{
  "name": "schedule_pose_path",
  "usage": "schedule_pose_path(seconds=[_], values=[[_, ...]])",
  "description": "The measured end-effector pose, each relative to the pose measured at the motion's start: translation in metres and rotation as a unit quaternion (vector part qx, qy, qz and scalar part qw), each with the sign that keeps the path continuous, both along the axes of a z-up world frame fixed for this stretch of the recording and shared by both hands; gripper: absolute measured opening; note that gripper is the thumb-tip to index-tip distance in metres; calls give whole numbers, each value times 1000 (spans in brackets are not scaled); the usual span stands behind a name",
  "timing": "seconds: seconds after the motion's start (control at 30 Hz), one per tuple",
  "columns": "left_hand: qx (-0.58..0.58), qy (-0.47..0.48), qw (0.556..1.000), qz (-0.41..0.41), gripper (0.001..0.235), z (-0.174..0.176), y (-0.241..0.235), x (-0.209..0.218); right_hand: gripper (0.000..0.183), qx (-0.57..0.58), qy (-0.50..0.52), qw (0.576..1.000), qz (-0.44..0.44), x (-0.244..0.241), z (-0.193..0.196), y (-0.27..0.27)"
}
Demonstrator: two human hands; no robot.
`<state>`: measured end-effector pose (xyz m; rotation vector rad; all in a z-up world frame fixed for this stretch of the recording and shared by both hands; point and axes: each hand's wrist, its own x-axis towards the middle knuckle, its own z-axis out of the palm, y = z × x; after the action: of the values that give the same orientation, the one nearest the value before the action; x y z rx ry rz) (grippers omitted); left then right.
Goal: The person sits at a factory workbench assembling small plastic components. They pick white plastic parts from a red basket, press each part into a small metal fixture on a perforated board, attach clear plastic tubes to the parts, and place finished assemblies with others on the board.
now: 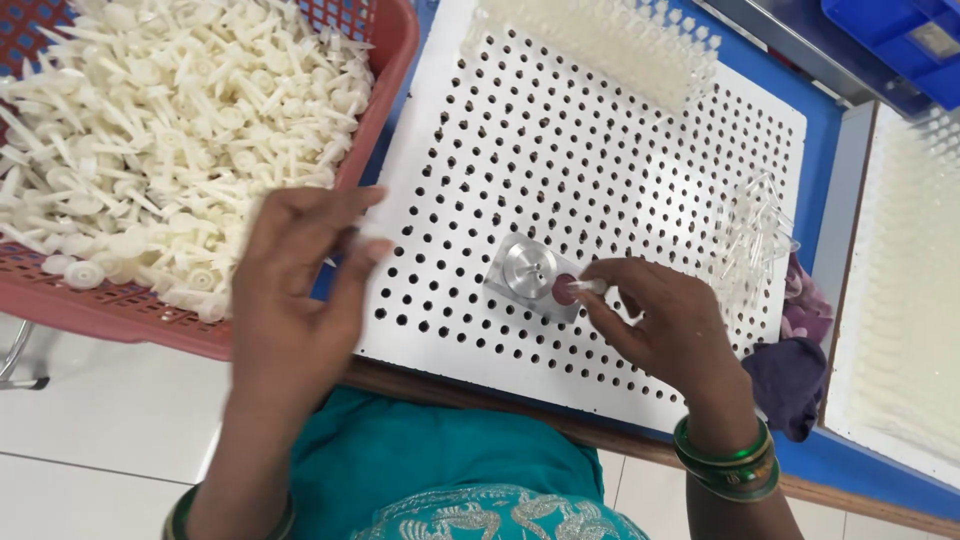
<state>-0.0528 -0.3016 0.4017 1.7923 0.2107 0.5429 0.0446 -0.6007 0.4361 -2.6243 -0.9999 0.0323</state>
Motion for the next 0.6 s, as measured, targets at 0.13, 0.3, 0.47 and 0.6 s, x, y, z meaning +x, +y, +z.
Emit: schedule_pose_path(seconds=[0.13, 0.3, 0.47, 0.6], values=[[-119, 2, 988, -100, 31, -8, -32, 12, 17, 104, 69, 990, -61, -9, 1, -15], [-376, 37, 897, -230, 65, -29, -80, 27, 17, 273, 216, 934, -80, -13, -4, -10], [-307, 25, 924, -226, 61, -31, -88, 29, 21, 319, 263, 911, -4, 0, -10, -3], [-83, -53, 981, -168, 59, -26, -85, 22, 23, 287, 318, 904, -4, 13, -15, -5]])
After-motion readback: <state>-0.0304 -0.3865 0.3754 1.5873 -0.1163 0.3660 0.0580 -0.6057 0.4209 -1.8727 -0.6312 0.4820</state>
